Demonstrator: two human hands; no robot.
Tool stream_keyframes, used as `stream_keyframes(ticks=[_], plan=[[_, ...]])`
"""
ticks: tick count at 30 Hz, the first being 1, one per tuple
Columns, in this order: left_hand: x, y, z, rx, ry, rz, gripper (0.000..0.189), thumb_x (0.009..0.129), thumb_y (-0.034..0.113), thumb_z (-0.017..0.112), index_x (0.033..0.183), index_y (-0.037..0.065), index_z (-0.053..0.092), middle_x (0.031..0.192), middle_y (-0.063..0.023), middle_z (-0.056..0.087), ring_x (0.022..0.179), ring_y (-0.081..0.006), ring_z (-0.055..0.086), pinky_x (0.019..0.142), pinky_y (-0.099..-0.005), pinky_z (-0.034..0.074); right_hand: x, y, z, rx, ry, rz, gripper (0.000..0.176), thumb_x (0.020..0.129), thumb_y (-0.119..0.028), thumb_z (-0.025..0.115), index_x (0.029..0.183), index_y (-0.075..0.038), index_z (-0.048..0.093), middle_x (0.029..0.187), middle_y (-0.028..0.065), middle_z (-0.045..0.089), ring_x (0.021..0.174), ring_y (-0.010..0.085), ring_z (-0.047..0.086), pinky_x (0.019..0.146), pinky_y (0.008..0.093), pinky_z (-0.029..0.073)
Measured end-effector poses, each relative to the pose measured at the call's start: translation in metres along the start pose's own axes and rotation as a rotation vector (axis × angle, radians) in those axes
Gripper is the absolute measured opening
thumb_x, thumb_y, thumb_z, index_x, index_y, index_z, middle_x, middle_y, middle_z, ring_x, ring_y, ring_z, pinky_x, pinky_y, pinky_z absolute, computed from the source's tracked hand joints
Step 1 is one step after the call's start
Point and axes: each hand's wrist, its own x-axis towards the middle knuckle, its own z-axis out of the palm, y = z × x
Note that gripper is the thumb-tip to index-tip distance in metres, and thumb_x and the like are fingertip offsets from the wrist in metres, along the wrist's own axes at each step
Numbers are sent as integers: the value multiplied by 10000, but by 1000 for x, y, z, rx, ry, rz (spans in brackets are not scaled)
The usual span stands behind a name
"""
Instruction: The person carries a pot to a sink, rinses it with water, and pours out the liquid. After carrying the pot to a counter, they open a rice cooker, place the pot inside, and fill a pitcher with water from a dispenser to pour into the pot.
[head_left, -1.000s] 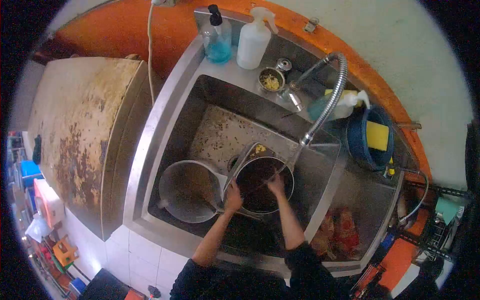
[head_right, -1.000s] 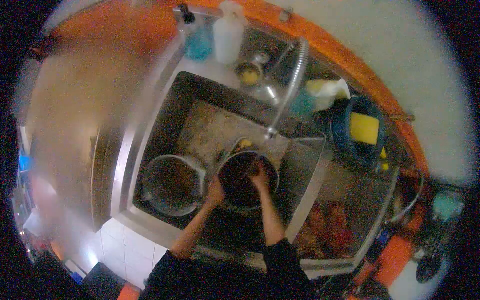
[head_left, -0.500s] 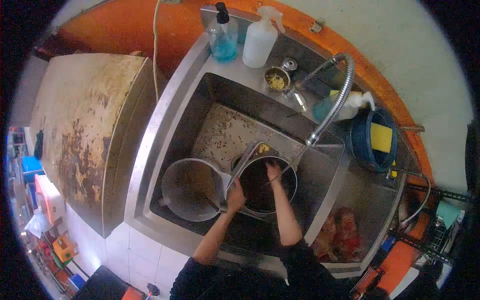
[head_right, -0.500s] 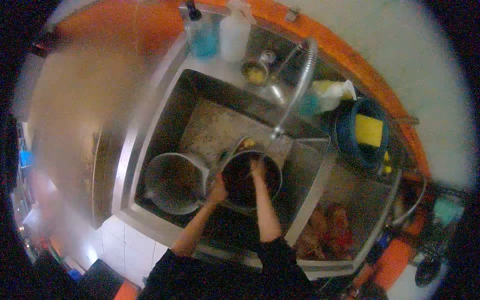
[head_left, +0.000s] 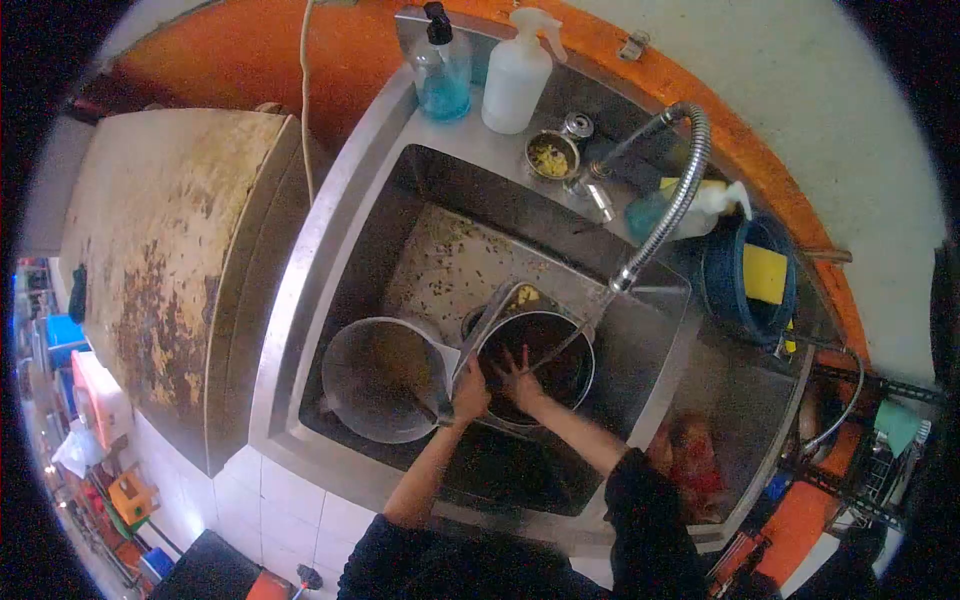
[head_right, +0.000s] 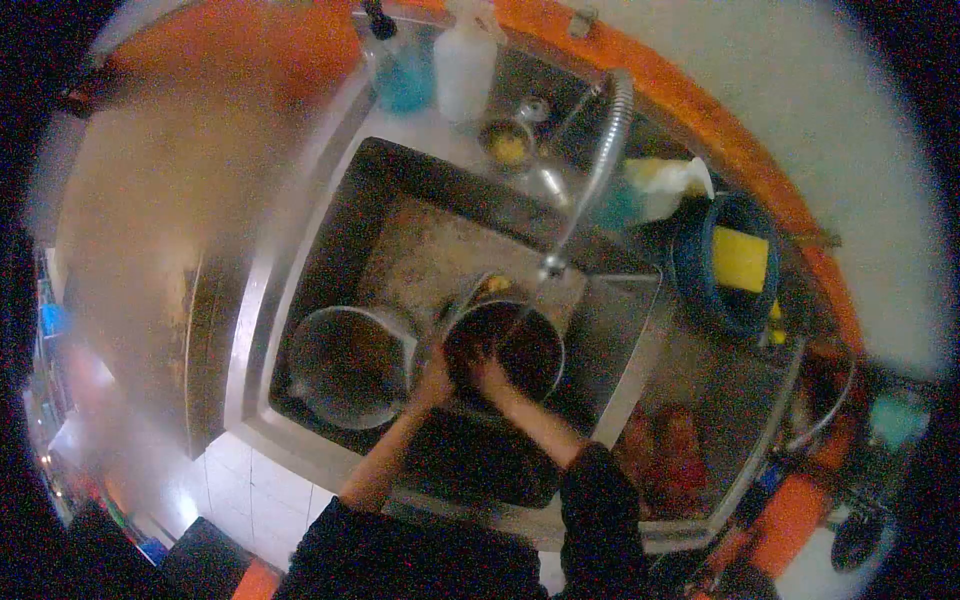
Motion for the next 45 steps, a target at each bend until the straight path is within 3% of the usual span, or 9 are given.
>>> stream_keyframes(ticks=[4,7,12,16,19,22,28,37,45], plan=[[35,-61,68,-204,169,219,817,614,-9,541,1274,-33,59,1133,-350,340,981,-465,421,811,-463,373,29,24,30,38,-225,-70,501,810,-416,355,1235,-152,372,1296,162,274,1198,407,201,909,607,191],[17,-42,50,-63,243,177,831,605,-18,543,1276,-23,52,1153,-357,313,1023,-466,386,816,-463,376,46,42,33,260,-262,312,466,819,-398,361,1201,-137,410,1165,177,433,1040,356,437,811,515,371],[17,-30,28,-149,51,58,855,610,-6,555,1280,-12,24,1151,-358,312,1018,-471,382,836,-465,361,34,56,24,417,292,502,632,739,-424,497,1151,47,404,790,181,582,726,281,587,608,401,464],[16,-33,38,-208,27,48,862,597,10,591,1268,-23,52,1098,-361,365,969,-473,419,803,-467,381,13,14,32,469,124,853,662,706,-378,536,1155,80,373,854,219,559,750,335,571,643,427,457],[27,-46,54,-66,291,262,855,593,37,627,1257,-30,93,1033,-359,418,910,-474,457,756,-471,404,8,-17,25,185,660,691,644,705,-335,527,1212,12,337,933,231,536,752,373,559,642,449,458],[28,-47,55,-160,196,183,838,588,33,627,1254,-29,122,976,-344,457,884,-473,469,746,-475,402,25,-19,-63,926,-298,785,542,740,-323,476,1207,-61,388,1135,241,436,1048,339,434,868,483,337],[15,-34,47,-34,278,149,815,586,-4,574,1259,-41,115,945,-344,465,852,-477,476,728,-479,396,60,35,-64,-33,-455,361,491,739,-325,464,1180,-111,434,1204,125,423,1135,276,363,899,574,227],[19,-33,43,-79,240,185,828,612,10,575,1272,-35,77,1067,-318,398,977,-455,416,765,-465,383,-9,86,-51,1067,-107,776,1032,559,-397,713,1328,-140,75,1313,191,241,1176,388,264,975,413,240],[24,-33,44,-198,176,102,757,628,-5,592,1249,17,159,1091,-314,386,992,-459,415,794,-484,379,-1,-21,-46,1294,149,1479,1012,579,-308,721,1328,-142,61,1295,188,271,1169,329,305,951,379,268]])
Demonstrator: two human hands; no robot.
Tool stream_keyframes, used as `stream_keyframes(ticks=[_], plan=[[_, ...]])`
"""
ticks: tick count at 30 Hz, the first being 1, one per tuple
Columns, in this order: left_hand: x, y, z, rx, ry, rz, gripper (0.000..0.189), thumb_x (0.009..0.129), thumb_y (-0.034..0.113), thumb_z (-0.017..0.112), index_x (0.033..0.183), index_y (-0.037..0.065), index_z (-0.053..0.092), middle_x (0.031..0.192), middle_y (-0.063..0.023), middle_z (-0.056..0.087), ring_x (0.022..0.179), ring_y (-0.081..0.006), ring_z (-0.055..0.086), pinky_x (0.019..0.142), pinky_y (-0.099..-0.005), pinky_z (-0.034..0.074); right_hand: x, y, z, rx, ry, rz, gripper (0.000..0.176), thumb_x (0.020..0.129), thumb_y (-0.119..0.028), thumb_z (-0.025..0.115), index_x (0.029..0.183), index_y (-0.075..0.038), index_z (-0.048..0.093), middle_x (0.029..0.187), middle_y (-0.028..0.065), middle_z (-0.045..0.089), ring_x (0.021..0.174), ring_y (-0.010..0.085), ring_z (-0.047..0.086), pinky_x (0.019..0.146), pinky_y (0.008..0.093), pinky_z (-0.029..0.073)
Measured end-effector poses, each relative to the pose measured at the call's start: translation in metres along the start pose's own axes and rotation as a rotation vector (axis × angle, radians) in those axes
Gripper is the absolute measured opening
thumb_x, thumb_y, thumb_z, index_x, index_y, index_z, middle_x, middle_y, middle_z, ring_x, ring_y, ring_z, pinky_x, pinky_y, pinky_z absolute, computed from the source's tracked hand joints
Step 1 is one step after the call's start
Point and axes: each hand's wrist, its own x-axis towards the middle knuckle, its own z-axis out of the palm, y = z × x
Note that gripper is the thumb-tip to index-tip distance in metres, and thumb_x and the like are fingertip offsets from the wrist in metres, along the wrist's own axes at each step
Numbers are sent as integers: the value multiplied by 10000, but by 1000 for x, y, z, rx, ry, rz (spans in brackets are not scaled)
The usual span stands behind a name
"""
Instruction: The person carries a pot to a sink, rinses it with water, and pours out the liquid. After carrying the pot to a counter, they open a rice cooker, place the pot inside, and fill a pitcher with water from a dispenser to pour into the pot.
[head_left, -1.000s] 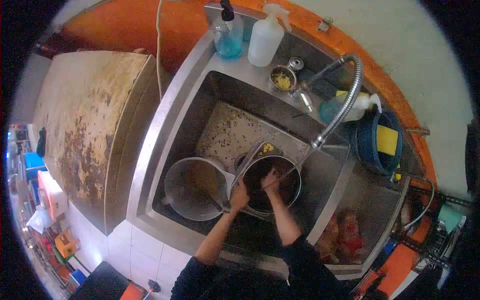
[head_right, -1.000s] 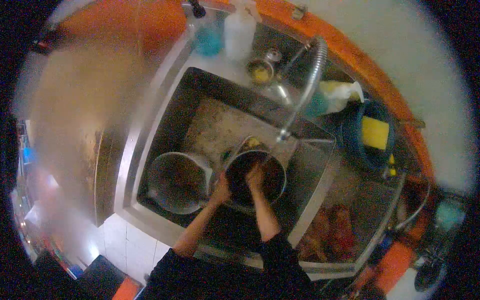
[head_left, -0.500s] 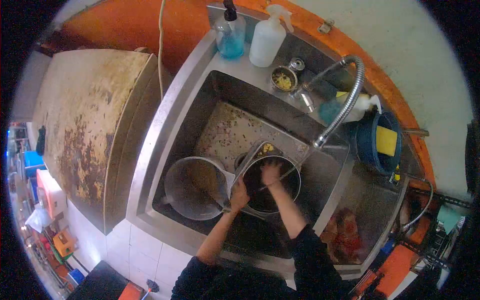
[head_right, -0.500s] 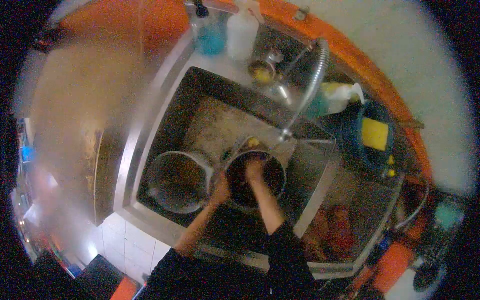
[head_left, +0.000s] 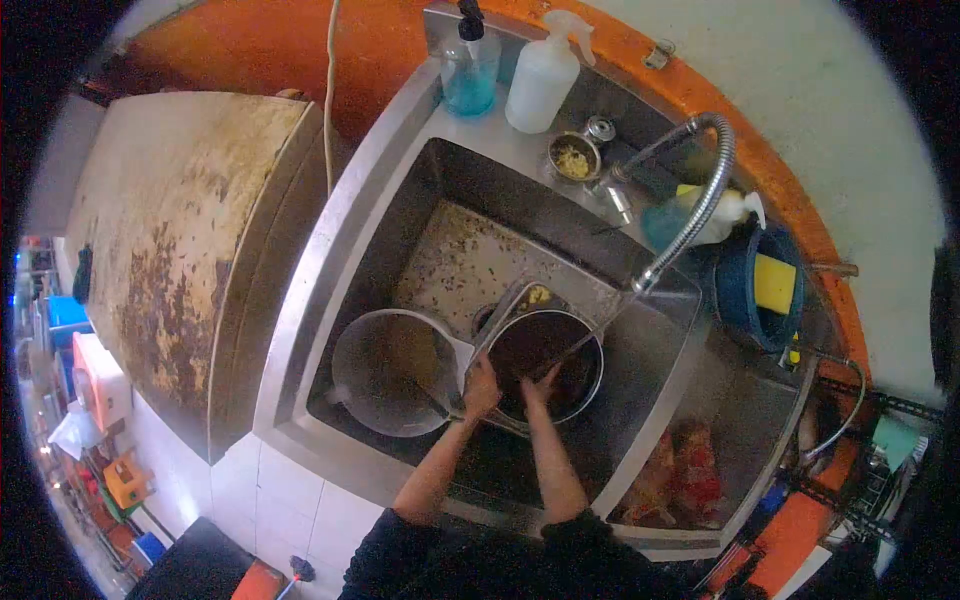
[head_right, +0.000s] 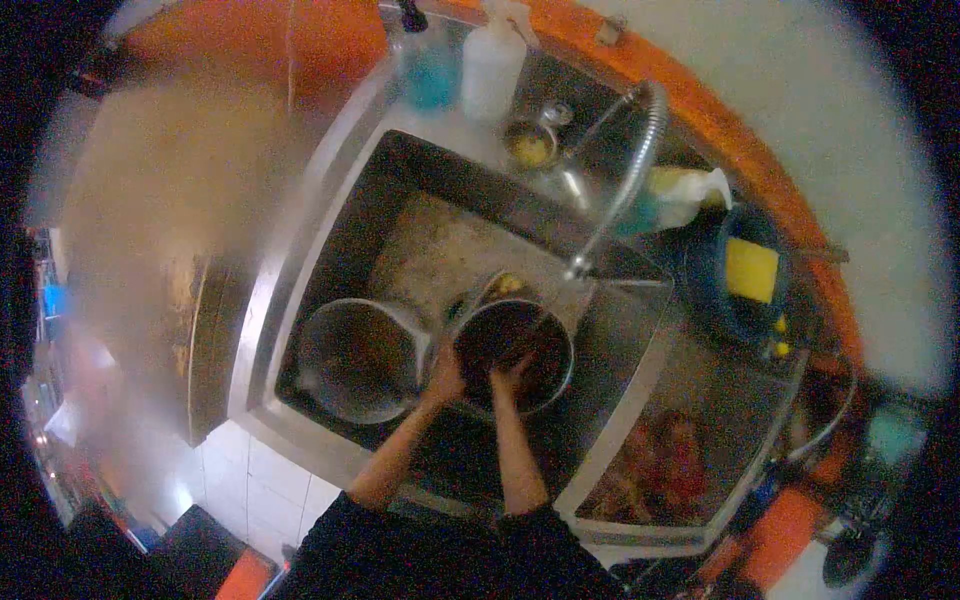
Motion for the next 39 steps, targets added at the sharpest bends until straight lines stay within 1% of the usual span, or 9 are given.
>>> stream_keyframes(ticks=[4,7,14,17,21,23,26,30,39], plan=[[-2,5,-2,116,20,-24,759,628,8,599,1247,23,160,1085,-324,387,963,-457,438,778,-486,388,-17,-20,37,385,8,-6,992,605,-231,707,1327,-125,37,1292,169,282,1149,303,327,944,370,274],[-4,14,-9,111,116,44,753,625,15,603,1238,15,166,1067,-330,403,940,-454,456,766,-487,394,97,62,115,514,-95,241,952,629,-271,683,1322,-94,55,1289,164,286,1132,301,336,950,371,268],[-3,-13,7,182,47,58,744,625,21,593,1236,-3,168,1019,-317,443,903,-448,475,747,-480,407,6,-116,-30,-547,-120,-69,726,650,-215,643,1271,-106,283,1258,224,300,1126,373,329,947,402,277],[-5,-3,2,160,43,54,768,609,8,599,1240,-4,161,1014,-317,445,903,-449,473,749,-478,409,74,-26,-10,-834,14,-278,702,652,-205,619,1263,-99,291,1256,241,288,1128,424,305,939,417,284],[-6,5,-2,175,62,27,792,588,-13,602,1243,-4,157,1020,-323,437,901,-460,465,749,-479,406,40,-26,-40,-693,111,-634,706,658,-186,604,1269,-83,267,1262,232,290,1122,424,313,915,420,310],[-4,3,-3,105,39,32,792,587,-15,598,1244,-5,155,1024,-325,432,904,-460,462,758,-474,404,15,-41,-45,-391,-62,-141,726,663,-150,598,1281,-67,226,1270,223,283,1125,407,316,914,410,311],[-2,-9,10,42,0,-3,795,587,-21,590,1245,-5,145,1044,-334,411,930,-463,446,786,-467,393,31,25,3,-308,54,-9,719,748,-379,530,1303,-88,179,1165,192,432,1054,391,410,919,475,282],[-1,2,-3,109,60,64,804,579,-31,581,1245,-9,131,1100,-343,356,1007,-465,388,851,-468,351,41,59,51,228,11,211,685,734,-167,554,1294,-45,179,1284,210,278,1166,353,291,950,389,267],[2,-4,-2,-9,-72,-39,823,587,-7,584,1259,-17,108,1131,-342,326,1041,-477,348,866,-480,329,-9,-60,21,-543,-79,-421,439,781,-275,435,1185,-106,422,1258,183,341,1190,323,267,966,519,178]])
